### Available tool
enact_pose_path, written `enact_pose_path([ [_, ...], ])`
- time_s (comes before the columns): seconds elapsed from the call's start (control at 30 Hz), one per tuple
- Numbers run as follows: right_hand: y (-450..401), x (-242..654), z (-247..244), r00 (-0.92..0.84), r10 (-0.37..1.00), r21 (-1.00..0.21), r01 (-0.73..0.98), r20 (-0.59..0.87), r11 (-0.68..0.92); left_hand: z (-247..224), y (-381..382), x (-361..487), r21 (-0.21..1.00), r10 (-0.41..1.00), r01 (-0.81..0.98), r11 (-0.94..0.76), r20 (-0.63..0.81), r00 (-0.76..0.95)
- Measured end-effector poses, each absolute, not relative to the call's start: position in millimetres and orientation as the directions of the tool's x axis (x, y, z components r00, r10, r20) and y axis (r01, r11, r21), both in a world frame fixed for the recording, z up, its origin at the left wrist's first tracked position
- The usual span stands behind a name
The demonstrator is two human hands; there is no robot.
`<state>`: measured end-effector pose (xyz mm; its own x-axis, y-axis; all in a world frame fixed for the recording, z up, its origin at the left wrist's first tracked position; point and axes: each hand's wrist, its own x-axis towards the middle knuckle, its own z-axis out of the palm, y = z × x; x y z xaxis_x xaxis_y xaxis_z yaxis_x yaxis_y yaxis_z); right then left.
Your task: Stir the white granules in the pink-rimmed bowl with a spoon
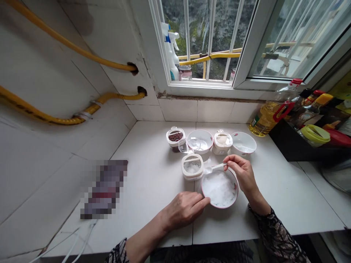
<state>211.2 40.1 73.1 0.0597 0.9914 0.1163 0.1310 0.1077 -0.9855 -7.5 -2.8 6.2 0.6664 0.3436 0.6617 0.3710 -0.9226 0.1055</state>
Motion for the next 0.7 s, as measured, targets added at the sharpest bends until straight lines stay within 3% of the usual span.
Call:
enact_pose_path([
  [0.13, 34, 200, 74, 0.004, 0.931, -0.894, 0.278, 0.365, 0.35, 7, -3, -7, 0.1, 0.35, 0.384, -0.918, 0.66, 0.665],
  [0.23, 33, 195, 71, -0.192, 0.775, -0.651, 0.445, 0.602, 0.615, 9, -3, -6, 0.095, 0.345, 0.384, -0.918, 0.667, 0.661],
  [0.3, 34, 194, 70, -0.363, 0.654, -0.468, 0.481, 0.664, 0.741, 9, -3, -6, 0.092, 0.342, 0.383, -0.919, 0.667, 0.662],
  [0.37, 34, 195, 71, -0.437, 0.597, -0.385, 0.482, 0.673, 0.787, 8, -3, -6, 0.091, 0.346, 0.387, -0.918, 0.662, 0.665],
  [0.57, 30, 208, 78, -0.209, 0.666, -0.489, 0.531, 0.716, 0.692, 6, -3, -8, 0.108, 0.343, 0.368, -0.924, 0.661, 0.668],
  [0.7, 31, 213, 74, -0.21, 0.722, -0.49, 0.608, 0.659, 0.625, 7, -3, -8, 0.111, 0.345, 0.367, -0.924, 0.655, 0.672],
])
